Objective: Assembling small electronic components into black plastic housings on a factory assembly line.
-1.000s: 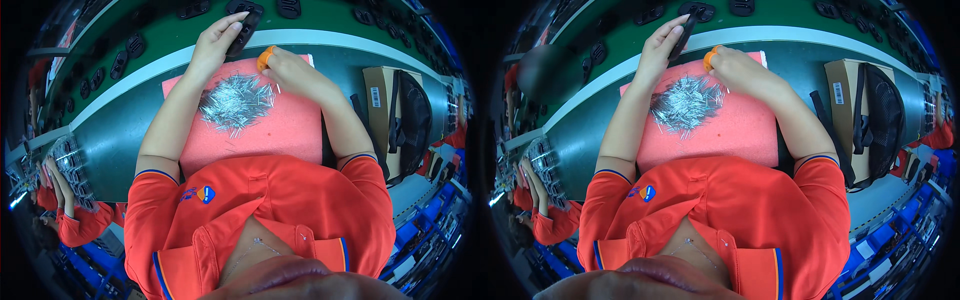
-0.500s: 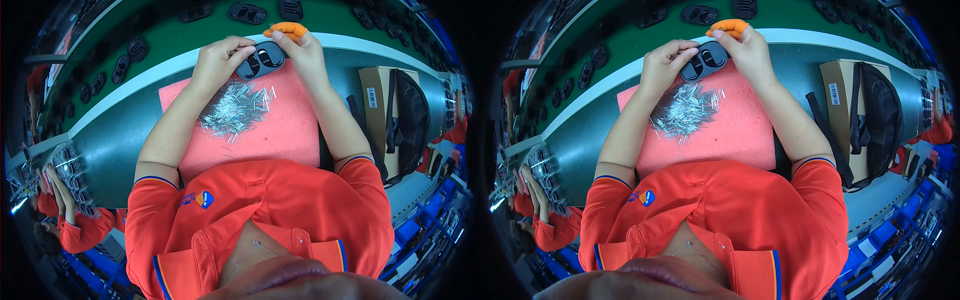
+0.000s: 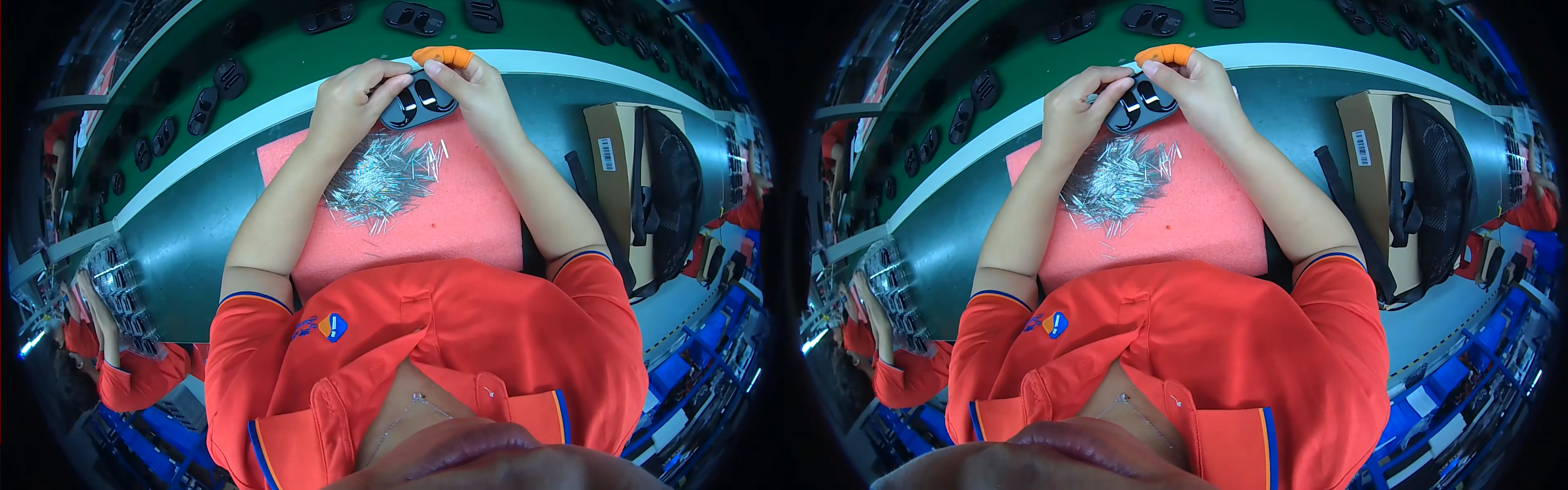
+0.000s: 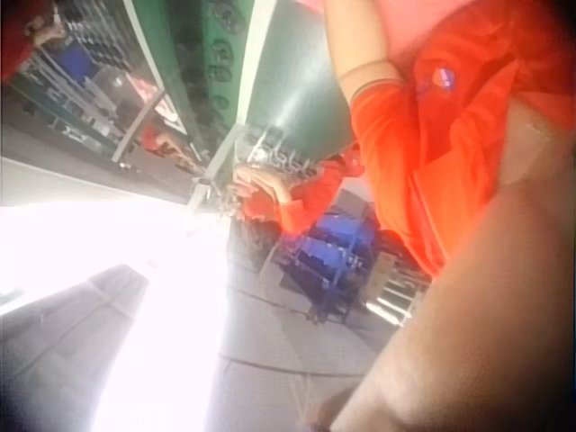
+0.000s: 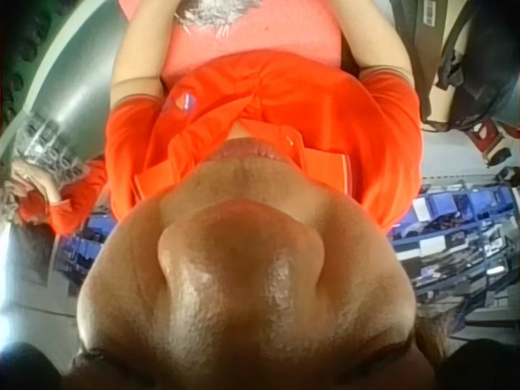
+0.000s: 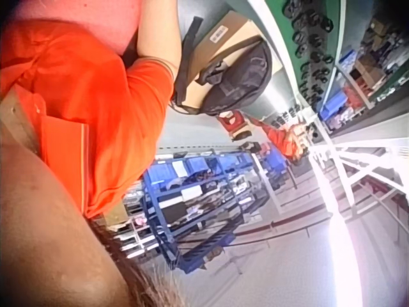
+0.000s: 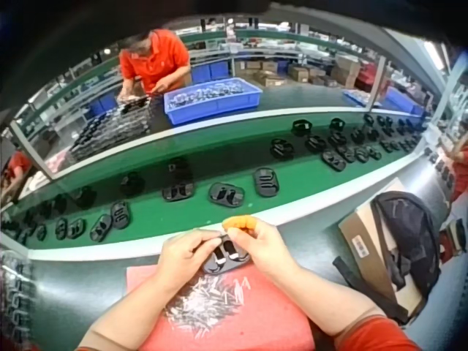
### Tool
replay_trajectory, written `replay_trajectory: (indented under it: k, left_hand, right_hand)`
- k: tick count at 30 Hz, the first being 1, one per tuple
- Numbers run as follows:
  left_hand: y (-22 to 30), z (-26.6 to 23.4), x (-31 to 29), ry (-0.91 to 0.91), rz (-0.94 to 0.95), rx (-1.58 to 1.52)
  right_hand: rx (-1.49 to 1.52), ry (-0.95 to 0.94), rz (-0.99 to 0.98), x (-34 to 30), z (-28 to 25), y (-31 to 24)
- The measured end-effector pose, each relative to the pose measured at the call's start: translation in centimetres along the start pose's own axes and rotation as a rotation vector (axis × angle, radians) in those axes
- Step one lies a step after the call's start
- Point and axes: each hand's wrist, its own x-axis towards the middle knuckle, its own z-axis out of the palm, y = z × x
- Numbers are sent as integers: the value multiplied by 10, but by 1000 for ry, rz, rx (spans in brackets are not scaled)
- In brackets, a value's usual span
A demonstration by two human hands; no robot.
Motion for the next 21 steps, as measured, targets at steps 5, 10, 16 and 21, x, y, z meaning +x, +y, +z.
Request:
replay_trajectory:
  k: [5, 10, 16, 21]
  left_hand:
    - [3, 5, 5, -28, 9, 30]
    - [1, 17, 5, -21, -266, -197]
    - [11, 60, 93, -212, 54, 114]
    - [5, 144, 161, -170, 242, 737]
  right_hand:
    - [-151, 71, -33, 0, 0, 8]
    - [-906, 70, -544, -18, -1, -17]
    - [-435, 202, -62, 25, -104, -37]
    - [-191, 689, -97, 39, -176, 1]
